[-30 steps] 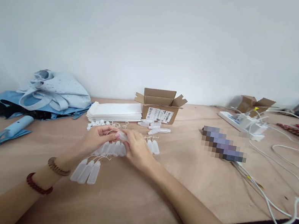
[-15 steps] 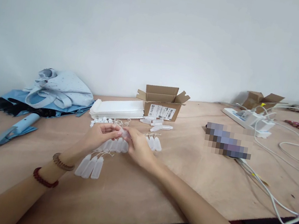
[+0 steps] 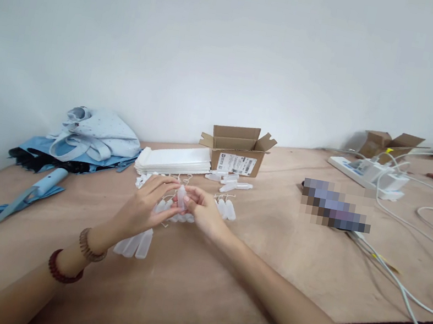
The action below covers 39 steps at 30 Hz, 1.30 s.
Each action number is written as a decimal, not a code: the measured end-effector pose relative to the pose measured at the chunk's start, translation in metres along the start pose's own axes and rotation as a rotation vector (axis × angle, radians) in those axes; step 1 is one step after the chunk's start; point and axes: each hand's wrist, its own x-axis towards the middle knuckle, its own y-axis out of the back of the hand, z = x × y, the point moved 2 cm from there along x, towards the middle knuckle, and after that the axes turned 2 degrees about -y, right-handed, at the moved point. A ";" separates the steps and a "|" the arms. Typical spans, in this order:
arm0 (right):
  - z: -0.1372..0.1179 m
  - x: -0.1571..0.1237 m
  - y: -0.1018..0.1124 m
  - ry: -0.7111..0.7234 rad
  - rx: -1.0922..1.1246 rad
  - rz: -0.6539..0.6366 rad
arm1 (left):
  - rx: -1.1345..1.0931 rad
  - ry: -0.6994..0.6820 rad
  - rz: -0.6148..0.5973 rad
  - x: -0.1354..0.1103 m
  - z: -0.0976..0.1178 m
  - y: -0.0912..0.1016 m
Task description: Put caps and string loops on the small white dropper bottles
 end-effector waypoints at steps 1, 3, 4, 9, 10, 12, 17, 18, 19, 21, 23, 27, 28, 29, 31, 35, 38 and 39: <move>0.001 -0.001 -0.002 -0.019 0.044 -0.014 | 0.006 -0.009 -0.019 -0.001 0.001 0.000; 0.003 -0.004 -0.006 -0.044 0.080 -0.029 | 0.008 -0.024 -0.050 -0.004 0.003 0.001; 0.004 -0.005 -0.009 -0.046 0.058 -0.036 | 0.005 -0.028 -0.061 -0.006 0.004 0.002; 0.000 -0.013 -0.018 0.045 -0.427 -0.090 | -0.039 0.000 -0.140 -0.024 0.006 0.016; -0.001 -0.015 -0.020 0.049 -0.544 -0.113 | -0.054 0.005 -0.168 -0.028 0.007 0.019; -0.003 -0.020 -0.022 0.010 -0.697 -0.188 | -0.089 0.007 -0.257 -0.037 0.010 0.026; 0.000 -0.024 -0.024 -0.157 -0.727 -0.426 | -0.166 0.040 -0.474 -0.049 0.016 0.030; 0.001 -0.024 -0.024 -0.170 -0.731 -0.449 | -0.167 0.050 -0.487 -0.050 0.016 0.029; 0.002 -0.023 -0.024 -0.173 -0.742 -0.460 | -0.161 0.056 -0.494 -0.050 0.017 0.029; 0.003 -0.022 -0.024 -0.143 -0.778 -0.457 | -0.133 0.064 -0.514 -0.049 0.017 0.028; 0.003 -0.020 -0.023 -0.101 -0.823 -0.442 | -0.103 0.068 -0.534 -0.048 0.016 0.028; 0.004 -0.019 -0.024 -0.093 -0.848 -0.432 | -0.073 0.067 -0.567 -0.049 0.015 0.029; 0.005 -0.018 -0.024 -0.098 -0.848 -0.432 | -0.070 0.065 -0.571 -0.049 0.015 0.029; 0.005 -0.018 -0.024 -0.100 -0.848 -0.431 | -0.066 0.064 -0.575 -0.049 0.015 0.029; 0.005 -0.019 -0.025 -0.096 -0.849 -0.424 | -0.049 0.071 -0.585 -0.048 0.017 0.030; 0.001 -0.017 -0.021 -0.065 -0.857 -0.400 | 0.021 0.096 -0.615 -0.045 0.024 0.035; -0.005 -0.008 -0.007 -0.031 -0.864 -0.305 | 0.057 0.088 -0.609 -0.043 0.028 0.036; -0.006 -0.004 0.001 -0.013 -0.872 -0.257 | 0.053 0.079 -0.598 -0.042 0.027 0.035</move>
